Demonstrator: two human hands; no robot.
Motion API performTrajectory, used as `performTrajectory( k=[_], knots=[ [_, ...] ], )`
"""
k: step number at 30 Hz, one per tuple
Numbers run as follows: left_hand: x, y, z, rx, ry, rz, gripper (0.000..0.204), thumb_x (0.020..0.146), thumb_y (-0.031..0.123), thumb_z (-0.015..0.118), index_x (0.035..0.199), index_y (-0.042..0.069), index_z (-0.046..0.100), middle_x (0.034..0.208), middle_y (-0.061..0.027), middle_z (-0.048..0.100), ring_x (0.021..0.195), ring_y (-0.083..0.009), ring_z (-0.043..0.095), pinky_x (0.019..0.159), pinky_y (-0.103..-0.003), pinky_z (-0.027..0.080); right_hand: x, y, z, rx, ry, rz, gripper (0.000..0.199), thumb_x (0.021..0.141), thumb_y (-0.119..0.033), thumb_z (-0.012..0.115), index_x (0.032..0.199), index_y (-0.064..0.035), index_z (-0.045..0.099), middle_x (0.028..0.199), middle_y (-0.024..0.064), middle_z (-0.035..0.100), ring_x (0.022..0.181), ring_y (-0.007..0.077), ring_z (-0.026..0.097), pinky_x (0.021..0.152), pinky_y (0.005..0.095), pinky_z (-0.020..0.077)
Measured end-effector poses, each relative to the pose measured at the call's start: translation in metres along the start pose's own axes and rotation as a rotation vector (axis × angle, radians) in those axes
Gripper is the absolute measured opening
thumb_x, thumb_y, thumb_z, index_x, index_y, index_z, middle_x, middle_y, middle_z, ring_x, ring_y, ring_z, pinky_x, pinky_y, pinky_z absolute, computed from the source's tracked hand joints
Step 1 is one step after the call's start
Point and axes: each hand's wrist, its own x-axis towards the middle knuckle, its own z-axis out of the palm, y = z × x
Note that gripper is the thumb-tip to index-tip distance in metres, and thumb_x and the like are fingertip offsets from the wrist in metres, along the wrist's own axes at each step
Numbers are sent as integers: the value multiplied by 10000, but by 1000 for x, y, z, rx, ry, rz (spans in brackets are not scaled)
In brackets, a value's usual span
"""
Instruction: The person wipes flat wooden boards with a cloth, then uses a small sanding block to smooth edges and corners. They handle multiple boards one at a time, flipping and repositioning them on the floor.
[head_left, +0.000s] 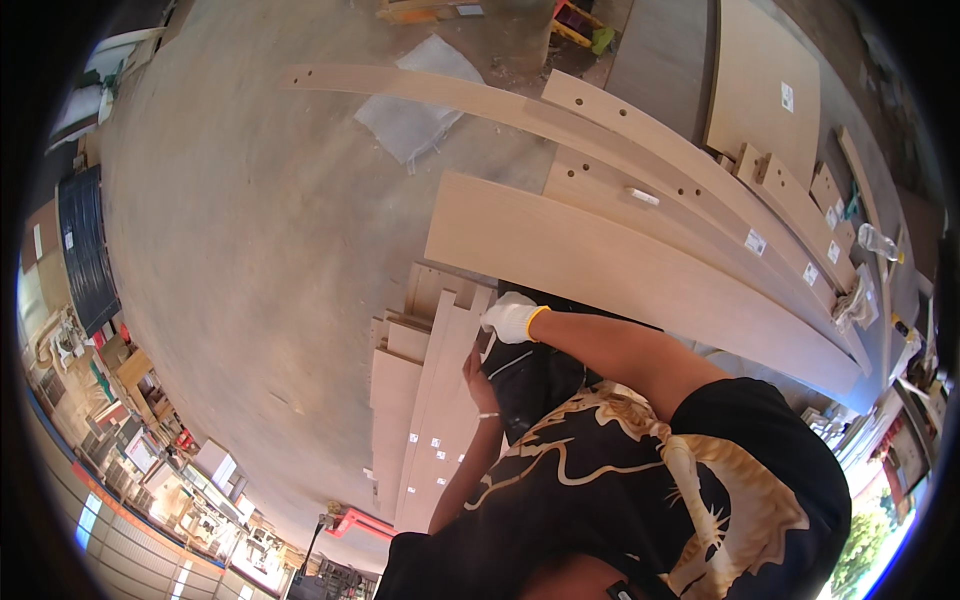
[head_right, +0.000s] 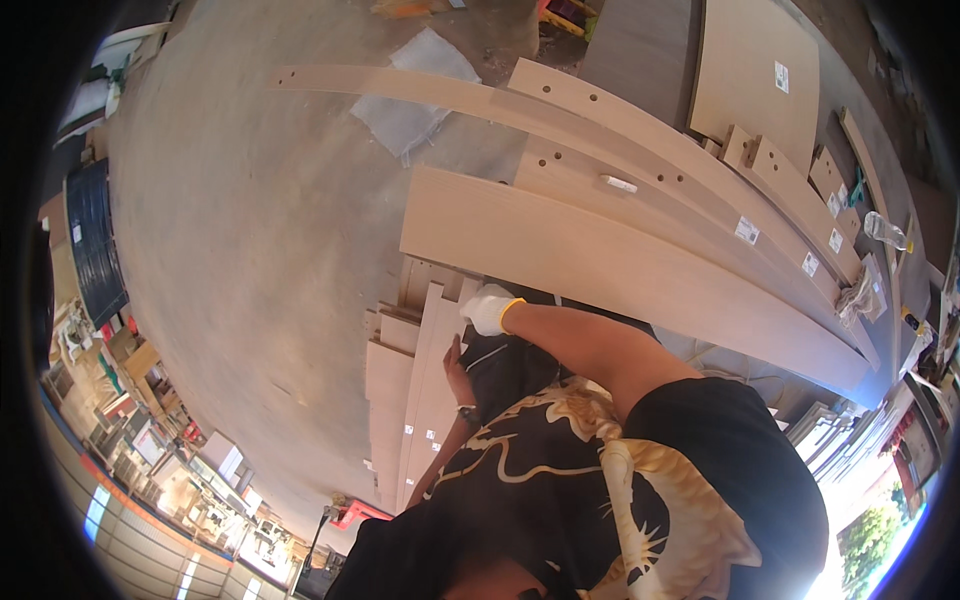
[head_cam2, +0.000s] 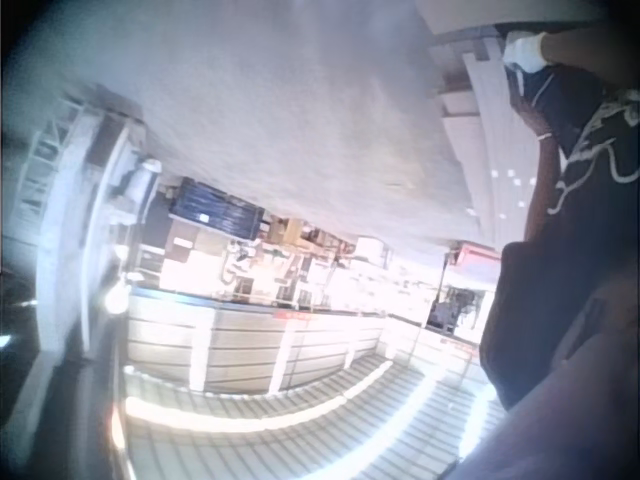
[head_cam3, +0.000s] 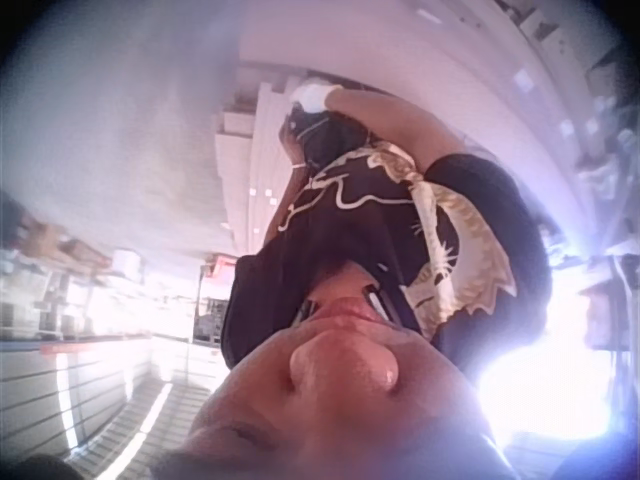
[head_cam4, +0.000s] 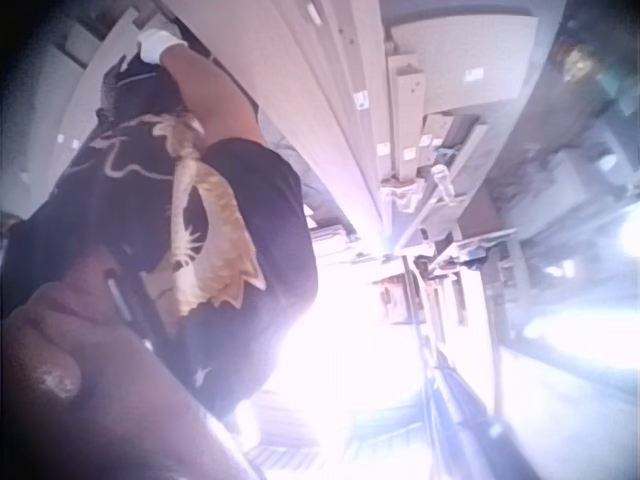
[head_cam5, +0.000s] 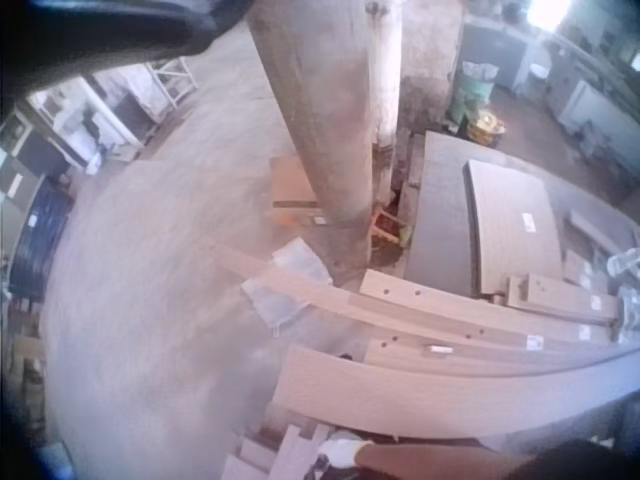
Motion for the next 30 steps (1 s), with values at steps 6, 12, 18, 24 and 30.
performTrajectory(
  k=[6,12,18,24,30],
  knots=[
    [-37,55,-96,60,178,199,131,937,-4,660,1057,-17,713,1133,-153,757,1065,-303,697,950,-406,545,-40,-35,-32,-70,293,-518,540,829,-107,690,1361,-197,697,1397,98,669,1332,322,594,1093,466,483],
    [41,151,-124,-371,135,-193,193,1050,163,673,1037,-25,715,815,-61,710,712,-127,647,683,-261,516,-89,-91,-99,-77,91,-412,379,879,-244,740,1231,-117,681,1111,137,763,1036,349,735,892,458,576],
    [150,212,-89,-198,63,86,225,1058,218,699,1022,-2,674,848,-38,692,749,-98,611,693,-282,497,-99,-34,-197,271,571,-361,273,897,-197,702,1163,-148,740,1015,144,749,940,390,719,811,454,574],
    [268,208,-48,-236,165,173,311,1013,126,693,1293,-8,674,1129,-167,725,1053,-278,678,934,-371,530,-67,8,-272,191,614,106,303,905,-365,705,1051,-101,737,943,166,749,925,395,724,803,491,571],
    [276,199,-44,-275,-69,157,423,1001,49,675,1420,3,639,1210,-170,736,1082,-272,705,993,-358,529,-31,23,-280,150,390,153,350,875,-391,680,979,-62,732,891,211,733,865,426,713,785,499,568]
  ],
)
